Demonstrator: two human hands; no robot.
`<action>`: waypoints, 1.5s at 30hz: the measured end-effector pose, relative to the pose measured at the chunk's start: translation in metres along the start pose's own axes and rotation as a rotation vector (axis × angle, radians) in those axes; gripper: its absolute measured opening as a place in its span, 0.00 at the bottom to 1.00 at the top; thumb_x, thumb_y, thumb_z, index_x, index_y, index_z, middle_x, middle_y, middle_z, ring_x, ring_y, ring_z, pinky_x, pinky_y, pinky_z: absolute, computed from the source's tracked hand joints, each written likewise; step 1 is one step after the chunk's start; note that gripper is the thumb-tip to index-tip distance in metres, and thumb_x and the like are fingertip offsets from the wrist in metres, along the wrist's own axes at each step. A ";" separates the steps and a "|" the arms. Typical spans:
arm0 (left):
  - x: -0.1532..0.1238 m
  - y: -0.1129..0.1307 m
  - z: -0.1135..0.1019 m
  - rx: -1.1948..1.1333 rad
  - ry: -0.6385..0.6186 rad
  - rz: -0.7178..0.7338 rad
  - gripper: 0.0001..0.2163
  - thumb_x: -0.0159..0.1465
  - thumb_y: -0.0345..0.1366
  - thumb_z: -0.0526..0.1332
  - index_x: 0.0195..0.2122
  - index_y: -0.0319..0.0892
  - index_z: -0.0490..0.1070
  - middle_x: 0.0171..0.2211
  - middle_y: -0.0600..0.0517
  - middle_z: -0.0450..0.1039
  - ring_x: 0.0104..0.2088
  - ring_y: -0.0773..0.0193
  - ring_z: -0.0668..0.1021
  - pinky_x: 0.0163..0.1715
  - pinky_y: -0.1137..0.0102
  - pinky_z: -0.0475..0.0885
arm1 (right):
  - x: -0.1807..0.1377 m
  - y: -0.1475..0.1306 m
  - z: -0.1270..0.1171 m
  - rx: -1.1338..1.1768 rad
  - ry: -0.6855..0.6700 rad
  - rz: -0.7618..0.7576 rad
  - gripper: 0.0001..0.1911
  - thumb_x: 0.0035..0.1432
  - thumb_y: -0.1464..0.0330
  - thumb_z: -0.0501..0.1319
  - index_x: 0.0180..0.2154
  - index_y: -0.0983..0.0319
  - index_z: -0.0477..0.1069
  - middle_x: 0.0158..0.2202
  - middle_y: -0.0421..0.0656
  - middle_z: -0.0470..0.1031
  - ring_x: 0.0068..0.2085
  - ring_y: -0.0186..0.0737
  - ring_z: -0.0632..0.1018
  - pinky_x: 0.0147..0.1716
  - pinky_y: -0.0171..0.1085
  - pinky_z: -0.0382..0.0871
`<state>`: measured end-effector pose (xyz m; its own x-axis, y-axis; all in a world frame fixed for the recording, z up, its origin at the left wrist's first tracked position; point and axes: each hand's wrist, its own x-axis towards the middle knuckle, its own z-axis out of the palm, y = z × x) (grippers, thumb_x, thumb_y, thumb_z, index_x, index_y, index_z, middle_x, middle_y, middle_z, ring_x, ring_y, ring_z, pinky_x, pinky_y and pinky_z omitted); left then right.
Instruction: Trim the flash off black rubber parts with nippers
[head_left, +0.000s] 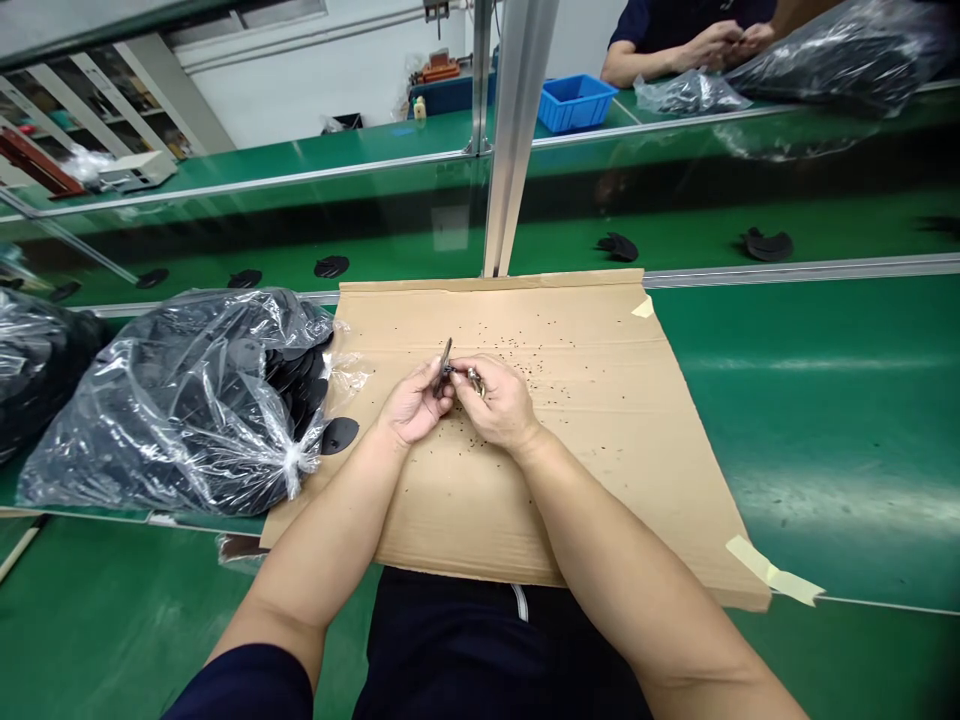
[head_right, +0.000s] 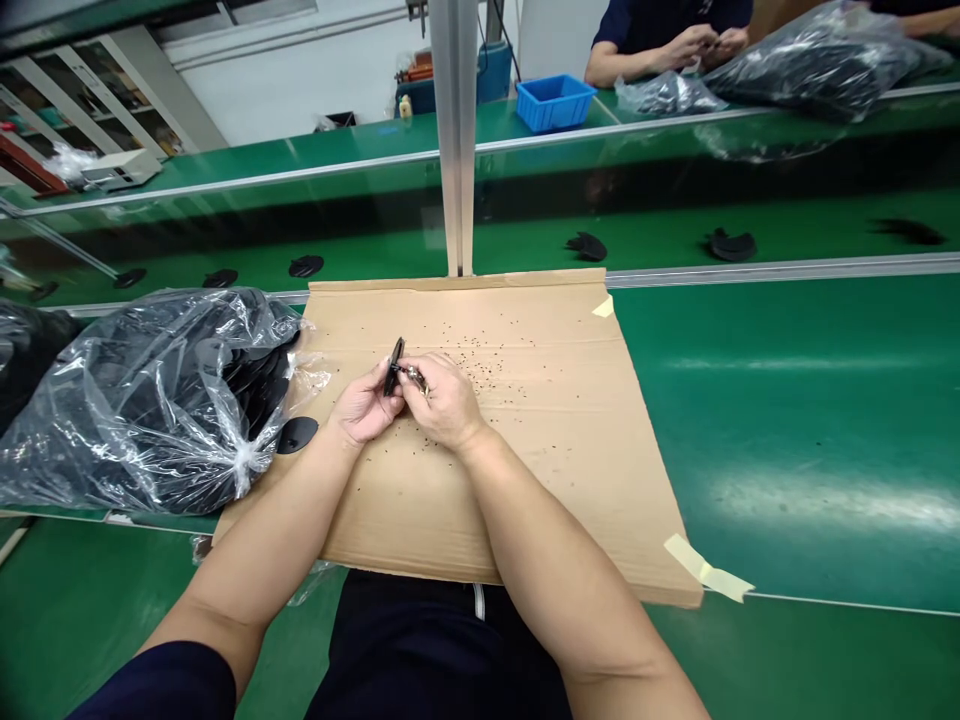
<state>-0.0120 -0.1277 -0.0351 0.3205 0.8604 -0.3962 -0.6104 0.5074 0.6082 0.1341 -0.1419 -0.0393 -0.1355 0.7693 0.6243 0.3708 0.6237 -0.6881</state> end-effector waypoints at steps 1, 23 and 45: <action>0.000 0.000 -0.001 0.004 -0.006 0.001 0.04 0.66 0.32 0.60 0.36 0.35 0.71 0.25 0.53 0.70 0.21 0.73 0.73 0.18 0.81 0.70 | 0.000 0.000 0.000 -0.022 -0.005 -0.029 0.08 0.62 0.68 0.56 0.41 0.60 0.73 0.38 0.45 0.77 0.40 0.43 0.76 0.44 0.42 0.70; 0.002 0.007 -0.014 0.370 -0.092 0.720 0.22 0.40 0.30 0.77 0.27 0.40 0.63 0.33 0.56 0.67 0.34 0.71 0.73 0.38 0.74 0.71 | 0.007 -0.002 -0.004 0.784 -0.004 0.920 0.13 0.47 0.60 0.66 0.33 0.61 0.71 0.19 0.36 0.65 0.20 0.33 0.66 0.16 0.30 0.58; 0.012 -0.008 -0.016 0.549 0.017 0.855 0.14 0.47 0.33 0.74 0.30 0.40 0.71 0.37 0.50 0.73 0.42 0.63 0.76 0.48 0.65 0.71 | 0.012 0.000 -0.004 0.993 0.218 0.990 0.13 0.42 0.65 0.67 0.31 0.63 0.71 0.22 0.38 0.69 0.22 0.31 0.67 0.21 0.30 0.65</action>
<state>-0.0144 -0.1221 -0.0555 -0.0806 0.9467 0.3120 -0.2119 -0.3221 0.9227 0.1362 -0.1331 -0.0300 -0.0288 0.9595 -0.2802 -0.5745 -0.2453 -0.7809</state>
